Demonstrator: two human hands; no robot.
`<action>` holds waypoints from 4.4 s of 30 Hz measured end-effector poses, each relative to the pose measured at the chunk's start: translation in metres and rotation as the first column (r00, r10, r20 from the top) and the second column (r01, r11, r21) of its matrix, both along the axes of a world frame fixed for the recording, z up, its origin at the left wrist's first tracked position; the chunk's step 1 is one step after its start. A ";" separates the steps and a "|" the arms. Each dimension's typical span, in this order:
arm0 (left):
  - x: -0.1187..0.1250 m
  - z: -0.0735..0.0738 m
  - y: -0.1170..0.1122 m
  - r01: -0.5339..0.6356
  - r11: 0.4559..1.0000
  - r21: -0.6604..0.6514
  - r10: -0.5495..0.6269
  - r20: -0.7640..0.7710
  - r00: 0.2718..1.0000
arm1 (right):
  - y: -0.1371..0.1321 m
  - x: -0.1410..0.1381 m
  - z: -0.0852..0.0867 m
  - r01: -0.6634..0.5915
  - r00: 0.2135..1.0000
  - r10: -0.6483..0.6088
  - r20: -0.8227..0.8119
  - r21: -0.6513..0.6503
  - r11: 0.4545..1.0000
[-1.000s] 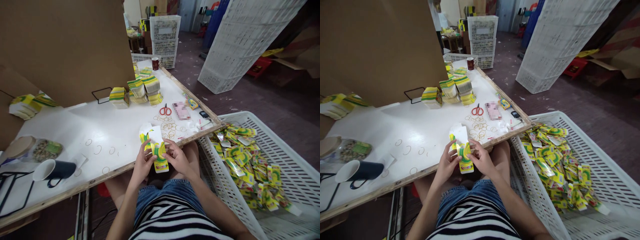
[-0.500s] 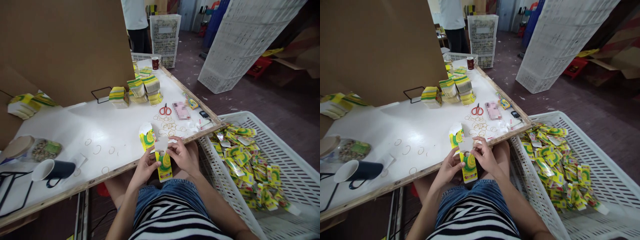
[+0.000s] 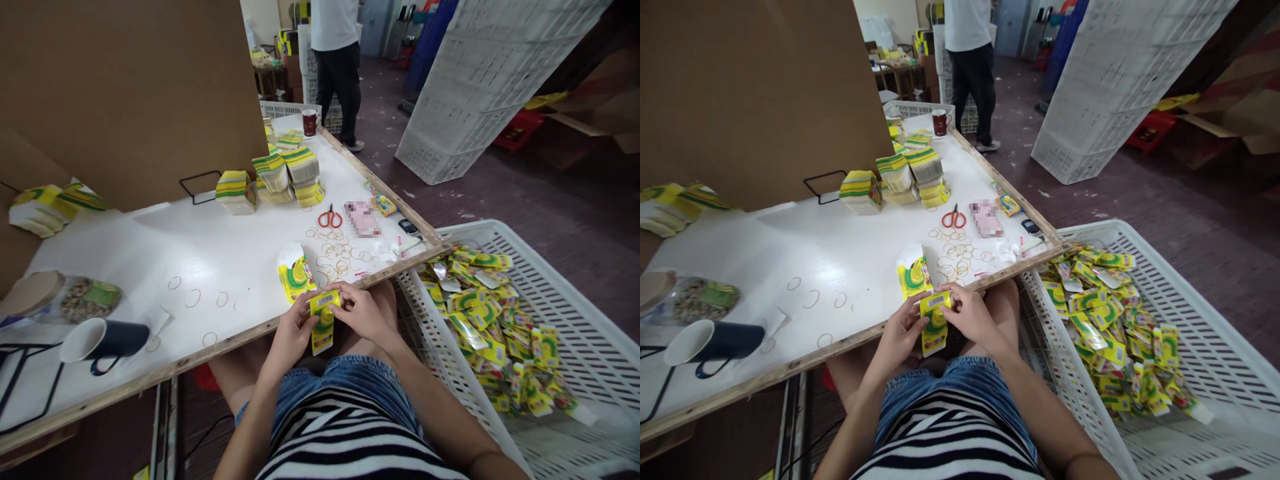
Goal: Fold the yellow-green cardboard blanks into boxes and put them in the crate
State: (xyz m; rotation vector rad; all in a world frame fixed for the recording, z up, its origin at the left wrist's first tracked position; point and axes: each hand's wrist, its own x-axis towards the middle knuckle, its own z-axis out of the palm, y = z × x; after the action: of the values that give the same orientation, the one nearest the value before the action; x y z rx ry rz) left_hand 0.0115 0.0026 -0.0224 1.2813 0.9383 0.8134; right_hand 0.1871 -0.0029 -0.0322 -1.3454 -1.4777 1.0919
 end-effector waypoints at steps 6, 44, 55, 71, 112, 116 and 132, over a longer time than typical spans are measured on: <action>-0.002 0.001 0.006 -0.018 0.996 -0.083 0.025 0.084 0.996 | -0.004 -0.011 0.001 0.039 0.983 -0.056 0.176 0.097 0.995; -0.015 -0.032 0.029 -0.190 0.934 0.304 0.281 -0.292 0.914 | 0.052 -0.039 -0.049 0.388 0.902 -0.415 0.122 0.199 0.900; -0.019 -0.032 0.031 -0.253 0.883 0.395 0.371 -0.259 0.892 | 0.043 -0.041 -0.046 0.408 0.912 -0.410 0.010 0.094 0.908; -0.006 -0.022 0.026 -0.214 0.964 -0.160 0.252 0.274 0.928 | -0.003 -0.039 -0.013 0.151 0.898 -0.181 -0.402 -0.105 0.983; -0.002 0.007 0.030 0.240 0.971 -0.021 -0.237 0.084 0.968 | -0.013 -0.002 0.027 0.265 0.894 -0.275 0.354 0.079 0.961; -0.008 0.019 0.043 0.259 0.965 -0.037 -0.256 0.075 0.964 | -0.015 -0.006 0.032 0.357 0.909 -0.369 0.196 0.094 0.929; -0.012 0.028 0.067 0.402 0.913 -0.066 -0.394 0.110 0.913 | -0.014 -0.044 0.052 0.461 0.778 -0.443 0.446 0.073 0.884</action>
State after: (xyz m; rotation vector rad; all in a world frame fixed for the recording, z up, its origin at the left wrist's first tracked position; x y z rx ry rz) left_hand -0.0006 0.0693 0.0059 1.2894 0.5987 0.5009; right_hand 0.1426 -0.0171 0.0197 -1.9568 -1.3329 0.5110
